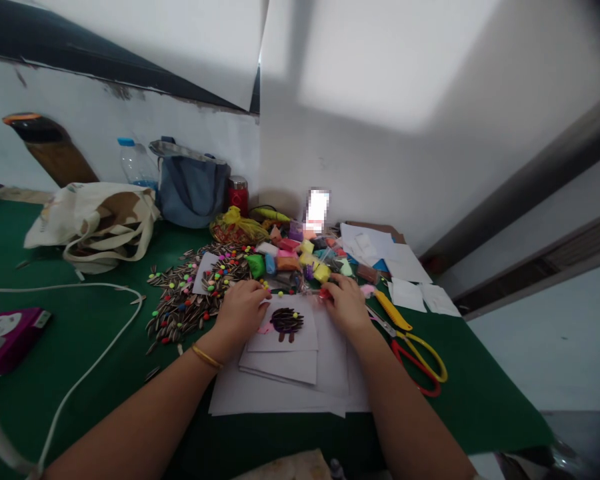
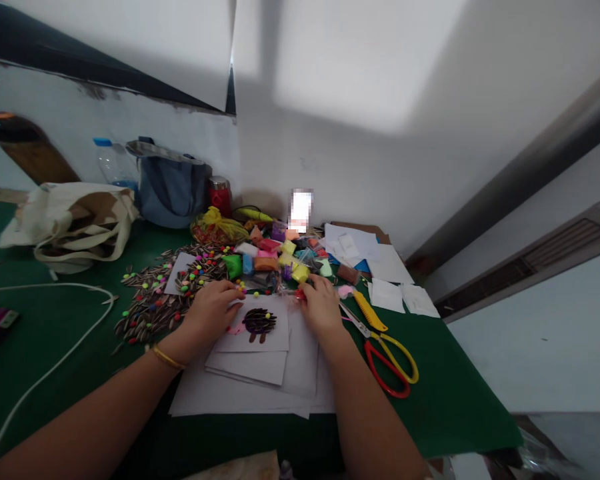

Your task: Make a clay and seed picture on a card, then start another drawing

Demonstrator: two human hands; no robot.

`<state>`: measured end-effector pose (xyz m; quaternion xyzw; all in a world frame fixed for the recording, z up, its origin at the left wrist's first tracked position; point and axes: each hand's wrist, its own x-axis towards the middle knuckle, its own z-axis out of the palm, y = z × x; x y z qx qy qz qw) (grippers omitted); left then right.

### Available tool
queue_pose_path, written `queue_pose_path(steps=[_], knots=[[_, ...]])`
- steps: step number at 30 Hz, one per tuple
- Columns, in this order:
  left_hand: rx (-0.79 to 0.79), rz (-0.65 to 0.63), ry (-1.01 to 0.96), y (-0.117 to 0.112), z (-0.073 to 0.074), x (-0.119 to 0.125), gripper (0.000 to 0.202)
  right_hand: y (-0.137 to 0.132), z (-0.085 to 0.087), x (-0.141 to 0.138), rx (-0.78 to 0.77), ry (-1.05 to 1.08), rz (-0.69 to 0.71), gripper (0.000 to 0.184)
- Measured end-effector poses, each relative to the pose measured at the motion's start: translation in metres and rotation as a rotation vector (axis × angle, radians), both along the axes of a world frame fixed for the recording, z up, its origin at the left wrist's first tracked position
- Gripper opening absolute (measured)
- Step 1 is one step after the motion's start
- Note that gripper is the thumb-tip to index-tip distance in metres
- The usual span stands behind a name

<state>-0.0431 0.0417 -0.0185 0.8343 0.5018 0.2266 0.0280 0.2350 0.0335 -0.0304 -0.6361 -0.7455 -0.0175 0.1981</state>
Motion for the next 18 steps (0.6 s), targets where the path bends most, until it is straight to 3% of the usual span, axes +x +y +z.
queue_pose_path(steps=[3,7,13,18], knots=[[0.008,-0.013,-0.096,-0.001,0.002,0.002,0.015,0.001,0.004,-0.001,0.066,0.091,0.021,0.02],[-0.074,-0.058,-0.394,-0.008,0.005,0.009,0.018,-0.009,0.014,-0.016,0.116,0.309,0.153,0.018],[-0.548,-0.099,-0.957,-0.02,0.016,0.025,0.034,-0.029,0.022,-0.05,0.103,0.391,0.332,0.023],[-0.776,-0.054,-1.186,-0.023,0.023,0.028,0.041,-0.031,0.021,-0.055,0.112,0.433,0.395,0.03]])
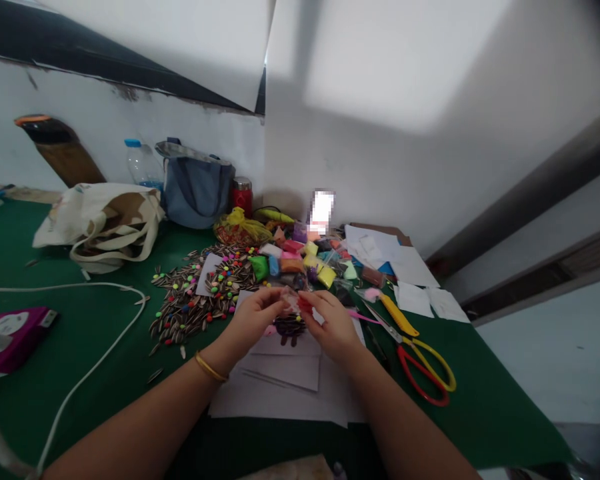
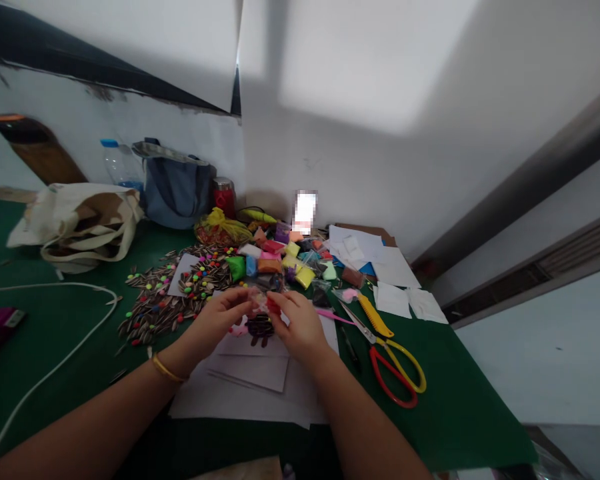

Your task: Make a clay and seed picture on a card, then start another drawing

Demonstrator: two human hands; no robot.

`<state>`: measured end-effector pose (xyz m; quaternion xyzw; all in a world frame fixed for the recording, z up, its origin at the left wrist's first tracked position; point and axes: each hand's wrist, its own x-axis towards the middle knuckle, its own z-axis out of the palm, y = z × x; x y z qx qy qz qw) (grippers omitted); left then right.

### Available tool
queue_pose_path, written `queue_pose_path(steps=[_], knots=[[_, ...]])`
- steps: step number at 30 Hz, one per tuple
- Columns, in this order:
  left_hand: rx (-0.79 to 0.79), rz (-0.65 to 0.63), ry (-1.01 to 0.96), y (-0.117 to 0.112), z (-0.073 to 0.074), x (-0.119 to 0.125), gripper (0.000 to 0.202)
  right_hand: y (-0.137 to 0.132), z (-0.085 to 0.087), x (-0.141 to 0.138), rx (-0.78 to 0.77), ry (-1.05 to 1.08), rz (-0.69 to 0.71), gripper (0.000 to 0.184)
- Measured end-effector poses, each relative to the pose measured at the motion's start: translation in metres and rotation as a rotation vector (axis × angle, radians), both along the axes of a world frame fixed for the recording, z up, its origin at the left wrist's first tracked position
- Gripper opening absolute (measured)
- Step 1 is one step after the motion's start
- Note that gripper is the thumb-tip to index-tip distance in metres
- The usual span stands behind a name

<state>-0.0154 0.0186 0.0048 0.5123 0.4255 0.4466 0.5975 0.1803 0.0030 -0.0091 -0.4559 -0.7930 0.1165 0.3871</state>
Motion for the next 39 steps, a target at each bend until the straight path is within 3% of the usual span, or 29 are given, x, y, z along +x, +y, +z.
queue_pose_path(steps=[7,14,20,24,29,34,39], knots=[[-0.139,-0.064,0.018,-0.005,0.003,0.0,0.039,-0.002,0.002,0.001,-0.021,0.011,0.021,0.02],[-0.193,-0.041,-0.155,-0.001,0.0,-0.003,0.038,-0.002,0.001,0.003,-0.091,0.158,-0.057,0.025],[-0.199,-0.112,-0.115,-0.005,0.002,-0.002,0.034,-0.001,-0.003,0.004,-0.128,0.098,0.081,0.042],[-0.164,-0.181,-0.091,-0.008,0.008,0.001,0.031,-0.003,0.002,0.002,-0.143,0.072,0.158,0.022],[-0.106,-0.217,-0.067,-0.007,0.008,-0.001,0.025,-0.007,0.007,-0.003,-0.164,0.089,0.17,0.019],[-0.133,-0.195,-0.114,-0.005,0.008,-0.005,0.026,-0.004,0.0,-0.001,-0.309,0.311,0.007,0.031],[-0.151,-0.149,-0.061,-0.005,0.007,-0.004,0.03,0.001,-0.011,0.003,-0.393,0.442,0.033,0.03]])
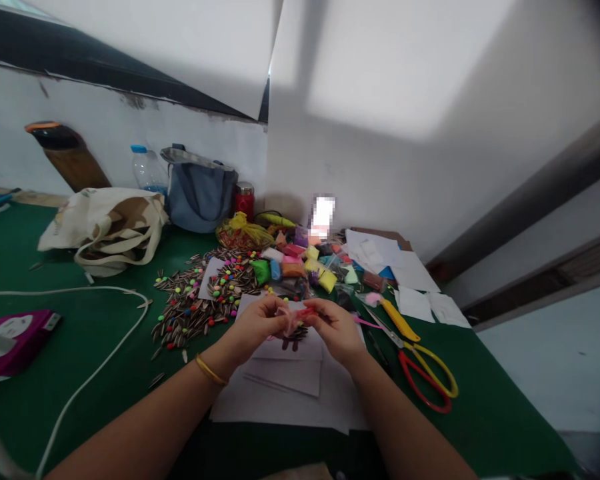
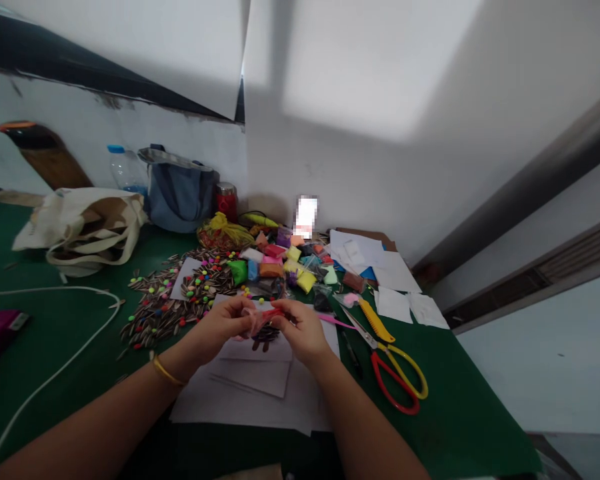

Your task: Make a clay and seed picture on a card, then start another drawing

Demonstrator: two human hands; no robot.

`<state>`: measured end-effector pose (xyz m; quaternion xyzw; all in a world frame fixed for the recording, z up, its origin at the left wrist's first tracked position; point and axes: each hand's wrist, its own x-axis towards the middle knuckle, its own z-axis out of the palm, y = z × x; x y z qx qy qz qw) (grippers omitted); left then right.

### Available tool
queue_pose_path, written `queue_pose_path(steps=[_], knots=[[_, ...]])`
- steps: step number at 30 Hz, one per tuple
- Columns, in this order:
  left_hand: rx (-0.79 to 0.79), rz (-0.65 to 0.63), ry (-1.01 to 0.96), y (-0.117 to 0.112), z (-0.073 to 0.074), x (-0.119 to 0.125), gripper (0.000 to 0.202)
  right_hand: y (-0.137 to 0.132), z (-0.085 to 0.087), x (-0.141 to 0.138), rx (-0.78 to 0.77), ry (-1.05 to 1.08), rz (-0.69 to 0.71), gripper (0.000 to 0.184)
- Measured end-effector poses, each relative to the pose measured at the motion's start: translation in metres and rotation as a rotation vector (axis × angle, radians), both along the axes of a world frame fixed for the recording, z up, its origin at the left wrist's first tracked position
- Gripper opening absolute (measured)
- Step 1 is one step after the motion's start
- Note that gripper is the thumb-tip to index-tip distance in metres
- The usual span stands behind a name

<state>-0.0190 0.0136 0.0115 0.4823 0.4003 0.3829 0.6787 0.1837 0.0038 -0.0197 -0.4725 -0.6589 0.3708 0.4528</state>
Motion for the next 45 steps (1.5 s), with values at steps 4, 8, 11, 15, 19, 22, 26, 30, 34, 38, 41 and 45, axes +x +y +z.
queue_pose_path(steps=[4,8,11,15,19,22,26,30,34,38,41,45], knots=[[0.073,0.095,0.055,0.002,-0.008,0.0,0.025,0.001,-0.002,-0.002,-0.001,0.0,-0.024,0.031],[0.186,0.17,0.106,0.004,-0.011,-0.001,0.024,0.0,-0.002,-0.007,-0.036,0.103,0.022,0.04],[0.21,0.171,0.112,0.004,-0.01,-0.001,0.024,0.0,-0.002,-0.009,-0.06,0.155,0.046,0.043],[0.291,0.195,0.165,0.004,-0.01,0.0,0.017,0.0,0.0,-0.009,-0.048,0.122,-0.009,0.042],[0.349,0.267,0.19,0.003,-0.013,0.002,0.016,-0.002,0.001,-0.01,-0.032,0.103,0.017,0.037],[0.355,0.292,0.211,0.003,-0.013,0.002,0.015,-0.004,0.001,-0.01,0.011,0.011,0.021,0.035],[0.398,0.301,0.271,0.004,-0.011,0.0,0.015,-0.008,0.002,-0.01,0.093,-0.104,0.011,0.036],[0.398,0.261,0.301,0.003,-0.01,-0.001,0.022,-0.009,0.008,-0.012,0.282,-0.174,-0.003,0.025],[0.419,0.233,0.283,0.002,-0.012,0.002,0.022,-0.01,0.012,-0.012,0.421,-0.246,-0.053,0.011],[0.463,0.255,0.287,0.002,-0.015,0.004,0.017,-0.011,0.012,-0.009,0.541,-0.298,-0.124,0.011],[0.487,0.28,0.297,0.004,-0.017,0.003,0.014,-0.013,0.015,-0.008,0.597,-0.337,-0.149,0.012],[0.538,0.316,0.339,0.004,-0.017,0.001,0.012,-0.015,0.021,-0.009,0.659,-0.386,-0.148,0.012]])
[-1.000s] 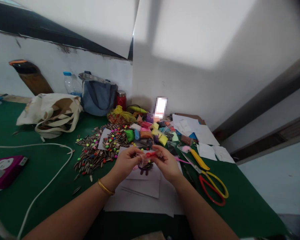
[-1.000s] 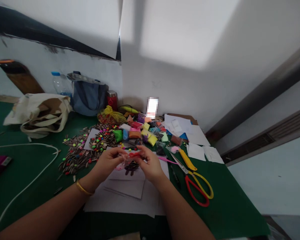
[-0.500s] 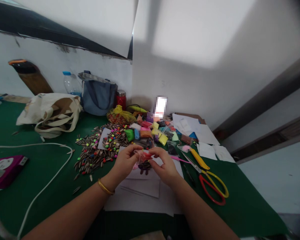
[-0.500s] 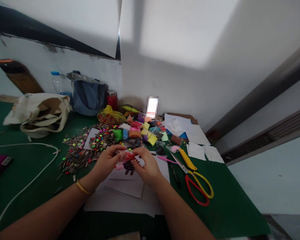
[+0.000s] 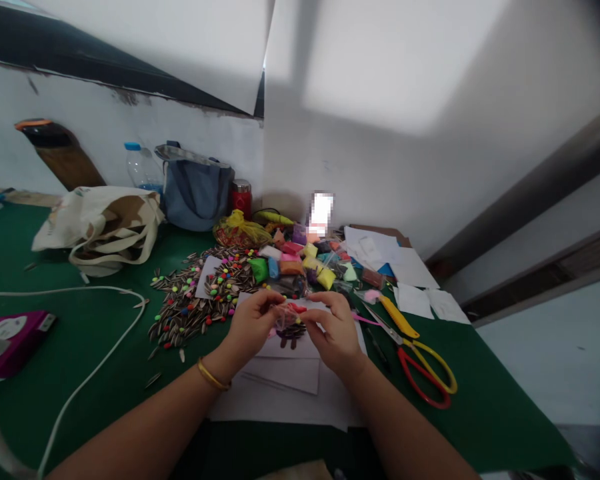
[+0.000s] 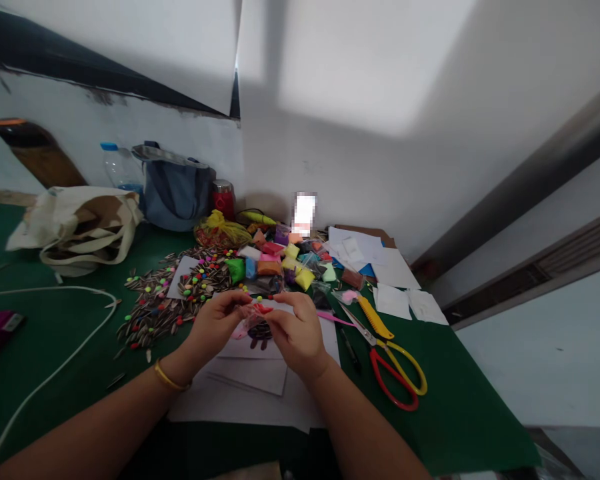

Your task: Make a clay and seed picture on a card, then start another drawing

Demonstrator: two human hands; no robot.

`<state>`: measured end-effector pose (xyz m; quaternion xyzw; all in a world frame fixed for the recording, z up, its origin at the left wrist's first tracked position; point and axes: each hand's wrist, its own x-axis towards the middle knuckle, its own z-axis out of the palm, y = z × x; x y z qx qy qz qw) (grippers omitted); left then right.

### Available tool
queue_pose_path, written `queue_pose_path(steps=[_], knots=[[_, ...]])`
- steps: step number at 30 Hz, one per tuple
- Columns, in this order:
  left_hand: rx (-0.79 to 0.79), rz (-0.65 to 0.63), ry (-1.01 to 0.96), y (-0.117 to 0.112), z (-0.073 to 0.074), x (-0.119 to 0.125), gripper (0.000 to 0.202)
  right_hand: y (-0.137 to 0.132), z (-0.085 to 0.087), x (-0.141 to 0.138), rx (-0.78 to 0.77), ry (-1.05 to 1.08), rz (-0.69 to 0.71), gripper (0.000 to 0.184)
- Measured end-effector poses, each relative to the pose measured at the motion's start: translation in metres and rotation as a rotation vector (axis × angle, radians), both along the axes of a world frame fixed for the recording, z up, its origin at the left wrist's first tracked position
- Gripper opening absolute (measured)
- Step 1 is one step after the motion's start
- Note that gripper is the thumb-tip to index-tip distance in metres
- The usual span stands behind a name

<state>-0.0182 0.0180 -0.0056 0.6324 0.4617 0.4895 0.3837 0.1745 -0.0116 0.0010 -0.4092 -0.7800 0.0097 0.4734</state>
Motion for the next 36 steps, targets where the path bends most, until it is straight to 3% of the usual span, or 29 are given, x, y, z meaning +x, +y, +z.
queue_pose_path(steps=[7,15,20,36], knots=[[0.07,-0.004,0.063,-0.0003,0.0005,-0.002,0.015,-0.0024,0.0007,-0.0038,0.013,-0.024,0.039,0.012],[-0.123,-0.159,-0.082,-0.0033,0.0007,0.0028,0.011,0.0022,-0.0007,-0.0036,0.003,-0.016,0.034,0.017],[-0.164,-0.184,-0.145,-0.0052,0.0022,0.0041,0.013,-0.0003,0.0004,-0.004,-0.014,-0.045,0.035,0.018],[-0.002,-0.079,0.141,-0.006,0.0008,0.001,0.009,-0.0013,-0.0034,-0.0062,-0.001,0.005,0.026,0.005]])
